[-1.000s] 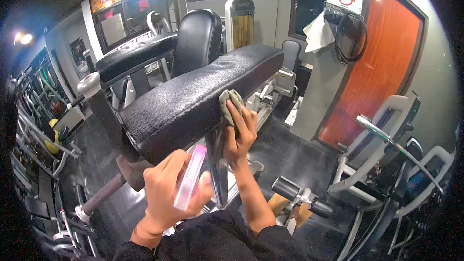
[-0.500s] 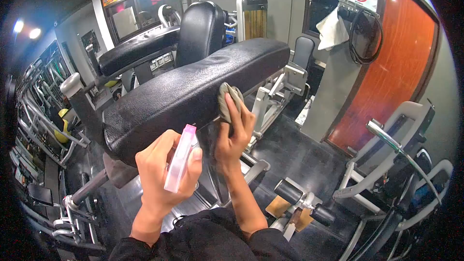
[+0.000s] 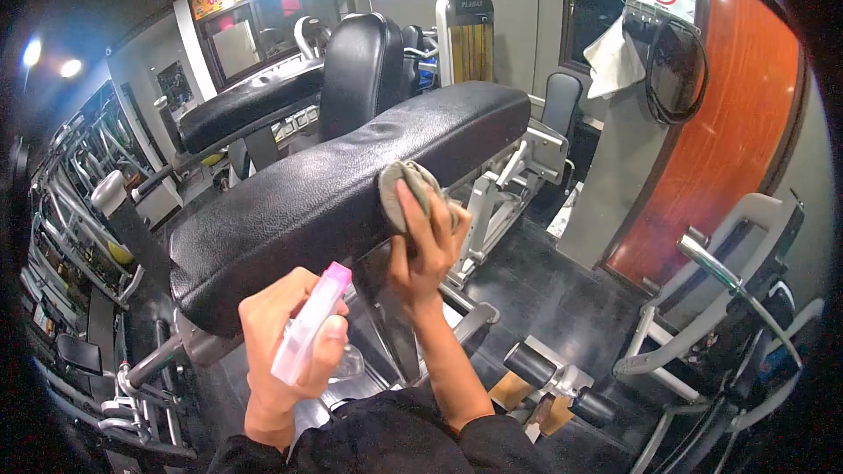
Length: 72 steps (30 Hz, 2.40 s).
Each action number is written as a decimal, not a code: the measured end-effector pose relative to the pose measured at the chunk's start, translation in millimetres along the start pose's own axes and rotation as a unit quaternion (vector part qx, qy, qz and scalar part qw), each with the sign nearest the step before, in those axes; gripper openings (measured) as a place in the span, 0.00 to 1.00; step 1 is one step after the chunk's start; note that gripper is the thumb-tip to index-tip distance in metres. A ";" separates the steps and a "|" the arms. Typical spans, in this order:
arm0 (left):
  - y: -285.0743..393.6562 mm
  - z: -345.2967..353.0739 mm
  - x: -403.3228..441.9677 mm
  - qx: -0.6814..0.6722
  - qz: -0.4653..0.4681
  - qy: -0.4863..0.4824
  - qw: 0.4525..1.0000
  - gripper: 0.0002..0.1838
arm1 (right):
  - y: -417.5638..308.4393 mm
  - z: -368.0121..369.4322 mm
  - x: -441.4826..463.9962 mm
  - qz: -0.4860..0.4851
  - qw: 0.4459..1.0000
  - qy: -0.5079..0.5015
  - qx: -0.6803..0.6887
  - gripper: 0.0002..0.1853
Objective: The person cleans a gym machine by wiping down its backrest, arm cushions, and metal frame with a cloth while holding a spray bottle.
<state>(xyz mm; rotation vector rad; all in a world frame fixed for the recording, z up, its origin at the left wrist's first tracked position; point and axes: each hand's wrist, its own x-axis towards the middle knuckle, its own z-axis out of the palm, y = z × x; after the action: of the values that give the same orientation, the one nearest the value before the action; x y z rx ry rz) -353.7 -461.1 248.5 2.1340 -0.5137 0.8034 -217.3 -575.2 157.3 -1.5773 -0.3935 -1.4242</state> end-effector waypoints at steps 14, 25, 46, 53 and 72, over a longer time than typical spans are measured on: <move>-21.8 22.9 11.3 -0.129 0.058 -0.108 0.984 0.11 | 35.0 -4.8 -2.3 0.092 0.995 0.028 -0.007 0.29; -34.8 43.5 30.1 -0.256 0.082 -0.140 0.953 0.12 | 43.3 -5.9 -12.9 -0.076 0.996 0.018 -0.039 0.19; -25.8 118.1 86.0 -0.122 0.098 -0.067 0.985 0.11 | 127.6 -13.0 39.9 -0.014 1.000 -0.010 0.006 0.25; -25.2 125.0 82.1 -0.121 0.035 -0.047 0.991 0.14 | 146.1 -21.2 4.3 -0.179 0.981 -0.072 0.017 0.14; -40.5 165.6 90.8 -0.161 0.038 -0.035 0.986 0.11 | 204.0 -35.0 65.7 -0.051 0.994 -0.063 -0.072 0.29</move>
<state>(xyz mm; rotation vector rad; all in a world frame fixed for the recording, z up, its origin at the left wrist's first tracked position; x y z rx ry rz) -202.9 -574.8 208.0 1.8560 -0.7150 0.6389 -66.5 -728.4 126.7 -1.7915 -0.4602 -1.4619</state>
